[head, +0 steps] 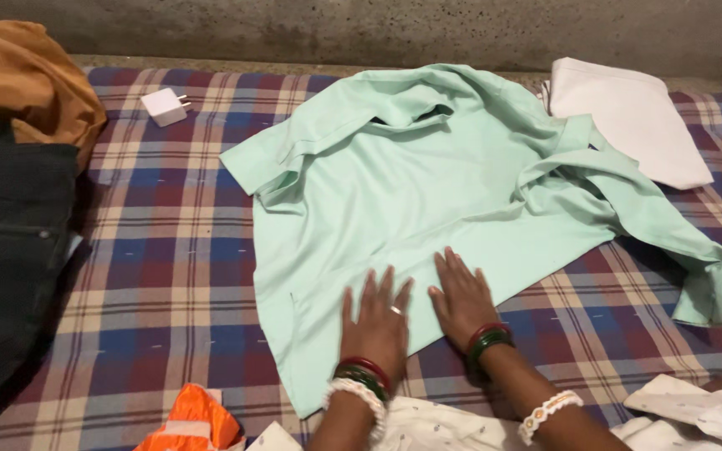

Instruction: The person folds a light green shirt on a bed by smoothing it out and folding the sleeves and bottom.

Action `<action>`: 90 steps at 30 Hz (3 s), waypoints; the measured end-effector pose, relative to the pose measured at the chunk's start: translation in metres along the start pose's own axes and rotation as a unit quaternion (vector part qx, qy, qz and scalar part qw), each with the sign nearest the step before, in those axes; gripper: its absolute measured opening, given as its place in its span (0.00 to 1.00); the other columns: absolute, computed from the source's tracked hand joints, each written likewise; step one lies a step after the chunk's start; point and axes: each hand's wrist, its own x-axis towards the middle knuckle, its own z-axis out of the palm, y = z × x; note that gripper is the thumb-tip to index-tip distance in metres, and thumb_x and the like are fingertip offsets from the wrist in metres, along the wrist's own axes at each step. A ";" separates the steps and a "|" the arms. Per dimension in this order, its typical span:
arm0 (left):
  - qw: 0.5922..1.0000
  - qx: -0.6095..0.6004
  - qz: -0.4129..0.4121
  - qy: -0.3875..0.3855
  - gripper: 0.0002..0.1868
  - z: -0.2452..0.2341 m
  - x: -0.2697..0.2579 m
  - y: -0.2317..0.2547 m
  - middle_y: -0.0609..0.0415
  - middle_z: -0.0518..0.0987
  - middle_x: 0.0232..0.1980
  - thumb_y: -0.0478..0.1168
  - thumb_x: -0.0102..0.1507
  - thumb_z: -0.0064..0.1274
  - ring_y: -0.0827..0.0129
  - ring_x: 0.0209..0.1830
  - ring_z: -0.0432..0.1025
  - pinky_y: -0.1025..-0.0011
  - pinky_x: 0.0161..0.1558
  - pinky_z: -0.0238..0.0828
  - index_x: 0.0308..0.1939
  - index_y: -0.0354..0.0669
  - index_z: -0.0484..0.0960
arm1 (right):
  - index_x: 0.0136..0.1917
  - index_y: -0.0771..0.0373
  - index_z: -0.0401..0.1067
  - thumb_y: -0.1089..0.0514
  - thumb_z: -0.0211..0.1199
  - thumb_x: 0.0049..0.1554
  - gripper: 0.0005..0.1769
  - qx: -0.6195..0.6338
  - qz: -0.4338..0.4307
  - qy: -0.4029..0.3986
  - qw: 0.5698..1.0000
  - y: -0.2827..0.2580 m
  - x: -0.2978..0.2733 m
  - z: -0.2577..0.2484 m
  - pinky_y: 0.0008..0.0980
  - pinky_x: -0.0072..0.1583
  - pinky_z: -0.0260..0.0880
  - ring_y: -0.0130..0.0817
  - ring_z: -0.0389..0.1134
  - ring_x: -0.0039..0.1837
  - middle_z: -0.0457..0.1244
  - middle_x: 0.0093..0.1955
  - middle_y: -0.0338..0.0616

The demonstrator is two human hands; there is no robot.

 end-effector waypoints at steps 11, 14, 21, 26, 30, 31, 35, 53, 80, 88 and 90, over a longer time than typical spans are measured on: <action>0.976 0.082 -0.201 -0.031 0.34 0.005 -0.018 -0.061 0.55 0.39 0.85 0.58 0.68 0.28 0.55 0.82 0.34 0.39 0.74 0.25 0.79 0.66 0.48 | 0.83 0.43 0.40 0.42 0.41 0.64 0.36 -0.057 0.046 -0.067 0.995 0.013 0.001 0.006 0.50 0.78 0.30 0.33 0.36 0.84 0.34 0.86 0.36; 0.922 0.133 -0.335 -0.138 0.36 -0.024 -0.034 -0.095 0.58 0.31 0.86 0.62 0.68 0.21 0.57 0.81 0.27 0.36 0.71 0.16 0.81 0.73 0.40 | 0.83 0.41 0.37 0.41 0.38 0.65 0.35 -0.057 0.052 -0.094 0.993 0.011 0.001 0.001 0.49 0.79 0.28 0.31 0.34 0.84 0.32 0.87 0.35; 0.946 0.075 -0.273 0.156 0.34 -0.011 -0.025 -0.063 0.53 0.37 0.86 0.54 0.70 0.25 0.57 0.86 0.32 0.33 0.74 0.16 0.81 0.59 0.46 | 0.83 0.40 0.35 0.40 0.37 0.65 0.36 -0.051 0.069 -0.119 0.989 0.010 0.002 -0.001 0.49 0.79 0.27 0.30 0.31 0.85 0.30 0.87 0.33; 0.991 0.073 -0.094 -0.056 0.31 0.014 0.009 0.014 0.53 0.43 0.84 0.56 0.70 0.29 0.60 0.83 0.36 0.38 0.74 0.21 0.78 0.65 0.51 | 0.83 0.43 0.36 0.40 0.38 0.65 0.36 -0.055 0.052 -0.102 0.992 0.014 0.003 0.000 0.50 0.79 0.27 0.32 0.32 0.85 0.31 0.87 0.36; 0.964 0.061 -0.162 -0.200 0.32 -0.005 0.012 -0.008 0.61 0.39 0.84 0.57 0.69 0.26 0.66 0.83 0.33 0.39 0.74 0.19 0.79 0.70 0.45 | 0.83 0.42 0.37 0.40 0.38 0.65 0.36 -0.046 0.057 -0.101 0.992 0.013 0.000 0.002 0.50 0.79 0.27 0.32 0.32 0.85 0.31 0.87 0.36; 0.957 0.061 -0.183 -0.215 0.32 -0.015 0.011 -0.023 0.65 0.38 0.83 0.57 0.69 0.25 0.68 0.82 0.33 0.40 0.75 0.18 0.79 0.73 0.44 | 0.83 0.42 0.37 0.40 0.37 0.65 0.35 -0.043 0.059 -0.100 0.992 0.012 0.002 0.001 0.50 0.79 0.27 0.32 0.33 0.85 0.32 0.87 0.35; 0.946 0.159 -0.235 -0.158 0.35 -0.021 -0.005 -0.045 0.67 0.36 0.85 0.57 0.66 0.19 0.71 0.83 0.33 0.44 0.74 0.20 0.80 0.74 0.42 | 0.84 0.44 0.36 0.40 0.38 0.65 0.37 -0.070 0.080 -0.098 0.990 -0.001 0.001 -0.003 0.54 0.78 0.26 0.33 0.32 0.84 0.31 0.87 0.36; 0.954 0.184 -0.211 -0.112 0.36 -0.006 -0.012 -0.052 0.63 0.40 0.85 0.53 0.67 0.21 0.70 0.80 0.36 0.45 0.74 0.23 0.81 0.64 0.43 | 0.83 0.53 0.46 0.43 0.46 0.62 0.39 -0.032 0.048 -0.054 0.997 0.108 0.044 -0.001 0.56 0.79 0.34 0.39 0.39 0.85 0.42 0.85 0.43; 0.962 0.175 -0.199 -0.066 0.34 0.002 -0.017 -0.054 0.64 0.41 0.84 0.53 0.67 0.20 0.71 0.80 0.36 0.46 0.75 0.22 0.80 0.64 0.46 | 0.83 0.65 0.43 0.40 0.43 0.65 0.42 -0.127 0.164 0.040 0.978 0.228 0.001 0.006 0.54 0.80 0.35 0.47 0.38 0.85 0.39 0.86 0.55; 0.966 0.163 -0.194 -0.044 0.32 0.006 -0.019 -0.057 0.65 0.42 0.83 0.52 0.68 0.23 0.71 0.81 0.37 0.45 0.75 0.22 0.78 0.63 0.48 | 0.84 0.62 0.34 0.36 0.39 0.63 0.46 -0.020 0.095 -0.005 0.995 0.094 0.008 0.025 0.59 0.77 0.28 0.42 0.30 0.85 0.31 0.86 0.50; 0.965 0.162 -0.200 -0.056 0.33 0.008 -0.022 -0.057 0.64 0.42 0.83 0.52 0.68 0.24 0.71 0.81 0.37 0.45 0.75 0.22 0.79 0.63 0.48 | 0.83 0.57 0.37 0.35 0.43 0.64 0.43 -0.022 -0.012 -0.074 0.997 0.007 -0.001 0.031 0.56 0.79 0.26 0.41 0.30 0.86 0.31 0.87 0.47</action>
